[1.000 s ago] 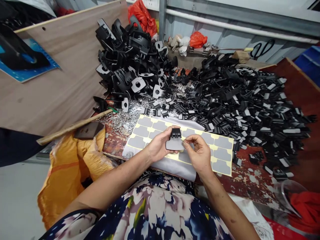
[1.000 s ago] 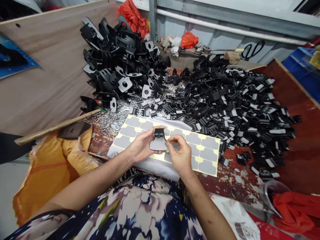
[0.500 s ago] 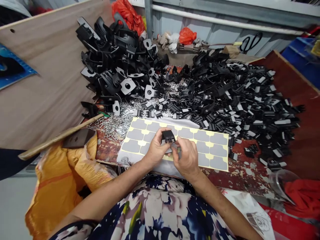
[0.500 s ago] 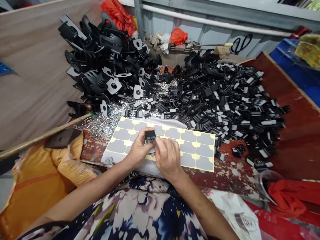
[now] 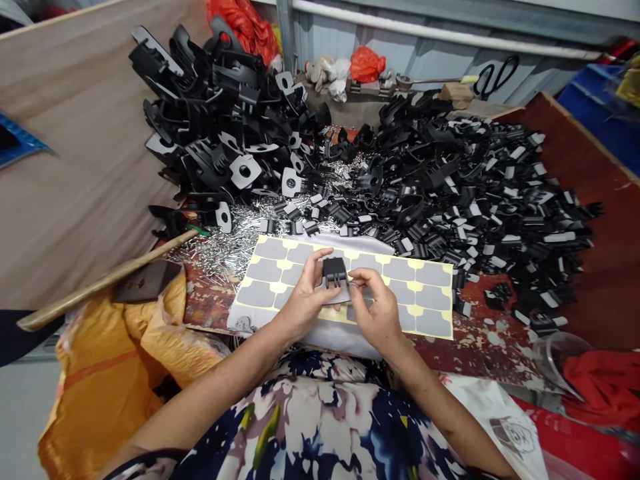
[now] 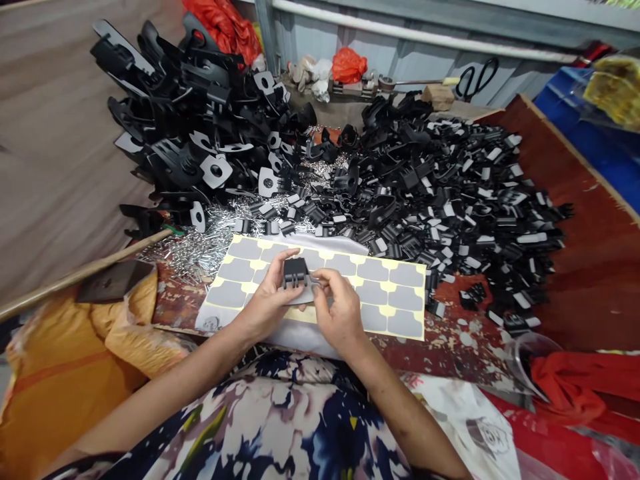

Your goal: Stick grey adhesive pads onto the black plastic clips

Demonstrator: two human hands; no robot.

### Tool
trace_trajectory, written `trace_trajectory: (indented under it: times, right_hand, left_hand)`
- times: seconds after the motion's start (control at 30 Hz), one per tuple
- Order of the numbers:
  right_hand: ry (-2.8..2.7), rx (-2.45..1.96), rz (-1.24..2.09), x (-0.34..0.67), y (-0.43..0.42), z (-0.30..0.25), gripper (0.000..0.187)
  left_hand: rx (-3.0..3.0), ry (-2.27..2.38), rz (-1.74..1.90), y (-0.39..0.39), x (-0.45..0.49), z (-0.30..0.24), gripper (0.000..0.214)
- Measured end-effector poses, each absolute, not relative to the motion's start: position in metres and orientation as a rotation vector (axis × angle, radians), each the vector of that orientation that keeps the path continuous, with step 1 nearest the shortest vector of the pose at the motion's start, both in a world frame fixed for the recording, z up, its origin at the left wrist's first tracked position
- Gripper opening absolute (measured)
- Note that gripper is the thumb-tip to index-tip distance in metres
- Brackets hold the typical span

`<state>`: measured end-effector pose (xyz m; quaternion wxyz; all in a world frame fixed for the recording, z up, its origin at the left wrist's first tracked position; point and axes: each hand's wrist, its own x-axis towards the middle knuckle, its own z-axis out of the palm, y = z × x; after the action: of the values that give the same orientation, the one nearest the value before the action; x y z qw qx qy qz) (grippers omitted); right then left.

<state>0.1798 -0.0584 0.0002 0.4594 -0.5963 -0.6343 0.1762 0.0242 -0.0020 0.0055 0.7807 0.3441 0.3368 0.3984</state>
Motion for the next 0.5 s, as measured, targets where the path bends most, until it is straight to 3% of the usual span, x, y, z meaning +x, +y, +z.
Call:
trace_trajectory:
  times: [0.1,0.23,0.5]
  right_hand:
    - [-1.518,-1.448,0.334,0.18,-0.056,-0.002,0.013]
    - [-1.508,-1.426,0.475,0.186,-0.05,-0.001,0.01]
    - [-1.886,-1.404,0.211,0.18,-0.066,0.026,0.01]
  left_hand:
    - [0.474,0.621,0.755,-0.005,0.022,0.013,0.049]
    - [0.448,0.687,0.743,-0.008,0.018,0.023,0.034]
    - [0.57,0.72,0.802,-0.006,0.012,0.02,0.033]
